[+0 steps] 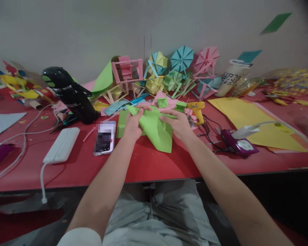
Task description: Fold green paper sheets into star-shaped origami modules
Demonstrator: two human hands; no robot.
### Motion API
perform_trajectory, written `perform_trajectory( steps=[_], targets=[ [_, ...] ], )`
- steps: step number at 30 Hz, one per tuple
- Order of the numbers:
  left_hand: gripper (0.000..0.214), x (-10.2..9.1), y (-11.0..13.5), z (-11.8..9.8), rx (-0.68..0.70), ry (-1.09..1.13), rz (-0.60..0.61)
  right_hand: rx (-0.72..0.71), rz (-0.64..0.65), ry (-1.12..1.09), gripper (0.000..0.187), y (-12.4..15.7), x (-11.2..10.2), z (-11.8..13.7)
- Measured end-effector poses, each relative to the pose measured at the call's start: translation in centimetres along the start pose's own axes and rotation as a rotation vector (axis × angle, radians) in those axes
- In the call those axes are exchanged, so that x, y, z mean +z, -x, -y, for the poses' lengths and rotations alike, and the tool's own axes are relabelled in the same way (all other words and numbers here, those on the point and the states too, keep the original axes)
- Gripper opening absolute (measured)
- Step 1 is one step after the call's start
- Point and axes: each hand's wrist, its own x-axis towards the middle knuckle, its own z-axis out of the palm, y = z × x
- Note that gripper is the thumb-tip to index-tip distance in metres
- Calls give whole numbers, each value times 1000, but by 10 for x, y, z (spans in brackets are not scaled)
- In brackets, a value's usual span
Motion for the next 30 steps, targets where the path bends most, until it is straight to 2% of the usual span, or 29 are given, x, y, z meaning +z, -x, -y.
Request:
perform_trajectory(
  steps=[6,12,17,23,30],
  targets=[
    [21,0,-1,-6,8,-42,32,-78,-29,63,32,-2,-2,-4],
    [17,-13,-6,-22,-3,-187,-65,-287,-60,314,17,5,-8,9],
    [19,-22,-8,-33,-9,-241,-44,-447,-76,361,13,10,-10,20],
    [20,-20,-4,-40,49,-228,12,-409,-107,398,17,11,-13,25],
    [16,-19,-3,-40,81,-206,11,-377,-101,361,18,11,-14,28]
  ],
)
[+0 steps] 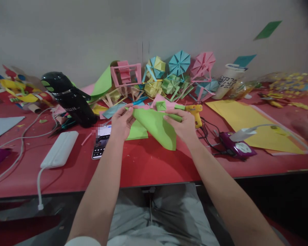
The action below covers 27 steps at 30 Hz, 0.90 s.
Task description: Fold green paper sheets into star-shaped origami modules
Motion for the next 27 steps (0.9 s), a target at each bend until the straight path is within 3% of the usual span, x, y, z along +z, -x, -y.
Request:
perform_trajectory(
  steps=[20,27],
  targets=[
    [21,-1,-2,0,22,4,-30,30,33,-60,27,-2,0,-9],
    [15,1,-1,-1,21,3,-34,149,37,-150,32,-2,1,-10]
  ],
)
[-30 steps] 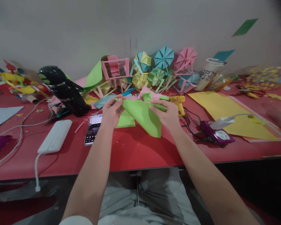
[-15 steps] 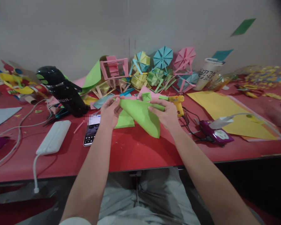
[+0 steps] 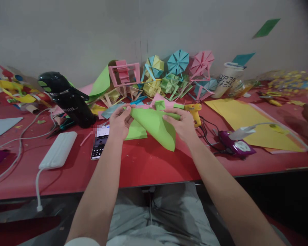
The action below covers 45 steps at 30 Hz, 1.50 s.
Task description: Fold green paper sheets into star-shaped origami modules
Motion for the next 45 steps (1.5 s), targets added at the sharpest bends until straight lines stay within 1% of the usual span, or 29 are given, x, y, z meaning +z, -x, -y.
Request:
perform_trajectory(
  steps=[5,11,17,28,35,39,45],
  targets=[
    [14,1,1,-1,-5,-14,-13,-23,-9,4,28,0,0,1],
    [17,-1,0,1,11,-7,10,-20,-7,20,29,0,-1,0],
    [20,-2,-3,1,19,-11,25,-84,-14,63,28,0,-1,2],
    [21,-2,-4,1,18,-8,39,-135,-24,113,24,0,-2,2],
    [21,-2,-4,1,18,-29,26,-121,-27,131,26,1,-2,5],
    [20,-2,-4,3,13,-21,23,-111,-16,120,27,0,-3,-1],
    [20,1,-4,4,0,-50,-22,-101,-34,96,25,-3,-5,-9]
  ],
)
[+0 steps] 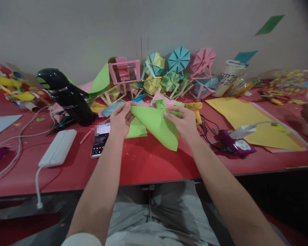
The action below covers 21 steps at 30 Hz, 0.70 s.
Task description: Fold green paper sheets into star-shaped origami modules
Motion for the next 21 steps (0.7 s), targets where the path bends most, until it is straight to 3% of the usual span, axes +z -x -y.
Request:
perform_trajectory(
  steps=[13,21],
  targets=[
    [12,7,-3,15,-116,-41,-146,244,24,-53,34,-6,-3,0],
    [19,7,-7,22,-124,-34,-203,296,26,-82,39,-6,0,-2]
  ],
)
